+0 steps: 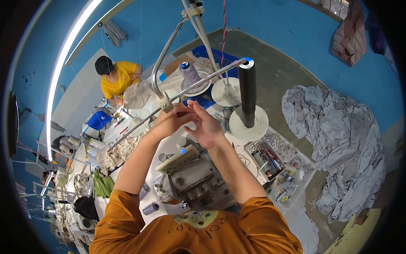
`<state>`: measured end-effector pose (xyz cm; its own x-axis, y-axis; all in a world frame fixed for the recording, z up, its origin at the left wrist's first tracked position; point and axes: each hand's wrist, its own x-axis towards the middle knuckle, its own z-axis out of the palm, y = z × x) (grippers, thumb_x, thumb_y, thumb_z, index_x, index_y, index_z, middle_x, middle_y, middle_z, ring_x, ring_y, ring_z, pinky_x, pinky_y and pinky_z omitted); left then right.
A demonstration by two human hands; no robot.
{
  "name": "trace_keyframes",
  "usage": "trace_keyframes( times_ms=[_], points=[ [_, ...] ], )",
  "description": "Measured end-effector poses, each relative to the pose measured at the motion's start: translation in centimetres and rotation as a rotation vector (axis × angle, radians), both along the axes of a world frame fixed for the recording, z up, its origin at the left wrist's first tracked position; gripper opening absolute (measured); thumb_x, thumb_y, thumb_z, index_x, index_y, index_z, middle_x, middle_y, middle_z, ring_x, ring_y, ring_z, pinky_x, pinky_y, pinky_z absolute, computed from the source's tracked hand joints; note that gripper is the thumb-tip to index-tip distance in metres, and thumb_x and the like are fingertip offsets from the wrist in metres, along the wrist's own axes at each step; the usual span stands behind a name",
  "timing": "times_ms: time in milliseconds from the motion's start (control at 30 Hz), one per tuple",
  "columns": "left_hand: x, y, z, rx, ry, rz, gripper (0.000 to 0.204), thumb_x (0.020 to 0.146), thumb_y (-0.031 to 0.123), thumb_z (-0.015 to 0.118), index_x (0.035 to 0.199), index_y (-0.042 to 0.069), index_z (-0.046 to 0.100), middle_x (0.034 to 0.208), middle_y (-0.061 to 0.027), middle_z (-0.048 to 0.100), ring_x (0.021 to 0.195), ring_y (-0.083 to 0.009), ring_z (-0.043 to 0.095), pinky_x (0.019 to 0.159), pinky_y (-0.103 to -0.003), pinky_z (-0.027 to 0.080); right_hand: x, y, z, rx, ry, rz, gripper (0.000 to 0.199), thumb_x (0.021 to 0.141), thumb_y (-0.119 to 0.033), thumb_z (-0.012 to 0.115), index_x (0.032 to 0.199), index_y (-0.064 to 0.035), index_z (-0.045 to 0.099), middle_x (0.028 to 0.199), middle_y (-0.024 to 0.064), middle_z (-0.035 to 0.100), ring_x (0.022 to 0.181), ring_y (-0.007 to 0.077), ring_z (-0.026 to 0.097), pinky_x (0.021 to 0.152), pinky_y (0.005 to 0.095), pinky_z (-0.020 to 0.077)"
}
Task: The recorder is selecting thread spools from a bag and threading an industrial sewing machine.
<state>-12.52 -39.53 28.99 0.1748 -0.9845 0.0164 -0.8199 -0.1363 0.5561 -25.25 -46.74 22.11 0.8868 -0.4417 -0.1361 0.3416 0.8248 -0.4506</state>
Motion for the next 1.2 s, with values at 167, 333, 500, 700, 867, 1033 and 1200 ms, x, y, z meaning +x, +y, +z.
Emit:
trace_keyframes(
  times_ms=[167,333,500,700,867,1033,1200],
  points=[
    [0.0,1.0,0.9,-0.039,0.500,0.112,0.016,0.087,0.016,0.068,0.097,0.005,0.070,0.082,0.0003,0.064,0.074,-0.0069,0.055,0.065,-0.024,0.044,-0.5,0.2,0.6,0.001,0.070,-0.064,0.032,0.092,-0.044,0.060,0.117,-0.0243,0.058,0.118,-0.0051,0.054,0.113,0.0110,0.045,0.100,0.0415,0.0340],
    [2.7,2.0,0.1,-0.076,0.835,0.027,0.023,0.091,0.020,0.063,0.100,-0.002,0.069,0.089,-0.0031,0.068,0.085,-0.0075,0.059,0.074,-0.022,0.047,-0.3,0.0,0.2,-0.067,0.094,-0.157,0.047,0.087,-0.043,0.066,0.124,-0.0145,0.058,0.131,-0.0038,0.054,0.122,0.0128,0.043,0.096,0.0365,0.0305],
    [2.0,2.7,2.9,0.020,0.613,0.144,0.035,0.082,0.039,0.072,0.094,0.006,0.071,0.065,0.0064,0.054,0.056,-0.0045,0.038,0.051,-0.022,0.028,-0.6,-0.1,1.1,-0.234,0.176,-0.260,0.037,0.093,-0.041,0.059,0.119,-0.0144,0.062,0.122,-0.0057,0.057,0.114,0.0103,0.046,0.095,0.0337,0.0316],
    [2.1,3.0,5.0,0.126,0.509,0.211,0.031,0.085,0.032,0.072,0.091,0.002,0.072,0.075,0.0025,0.063,0.064,-0.0033,0.049,0.056,-0.020,0.040,-0.9,-0.9,1.1,-0.324,0.212,-0.350,0.038,0.094,-0.040,0.057,0.121,-0.0128,0.061,0.121,-0.0050,0.059,0.110,0.0085,0.048,0.093,0.0291,0.0310],
    [2.8,2.5,3.9,-0.046,0.528,0.151,0.020,0.087,0.022,0.071,0.089,0.002,0.072,0.070,0.0029,0.058,0.058,-0.0052,0.044,0.053,-0.023,0.038,-0.8,-2.1,-1.0,-0.960,0.483,-0.660,0.042,0.089,-0.035,0.064,0.119,-0.0054,0.060,0.121,0.0052,0.059,0.111,0.0175,0.052,0.090,0.0325,0.0395],
    [2.5,2.9,5.5,-0.361,-0.055,-0.060,0.008,0.080,0.006,0.068,0.088,0.007,0.071,0.069,-0.0069,0.049,0.064,-0.0173,0.053,0.055,-0.031,0.041,-1.3,1.3,5.2,-1.478,0.282,-0.936,0.046,0.087,-0.014,0.065,0.128,0.0004,0.049,0.115,0.0161,0.059,0.100,0.0243,0.059,0.068,0.0279,0.0512],
    [1.7,2.3,7.0,-0.484,-0.326,-0.125,0.005,0.081,0.013,0.068,0.082,0.009,0.070,0.074,-0.0092,0.057,0.067,-0.0291,0.058,0.058,-0.037,0.045,0.4,0.6,5.2,-1.004,0.021,-0.418,0.032,0.095,-0.016,0.058,0.121,0.0007,0.053,0.088,0.0062,0.065,0.071,0.0102,0.058,0.065,0.0259,0.0483]
  ],
)
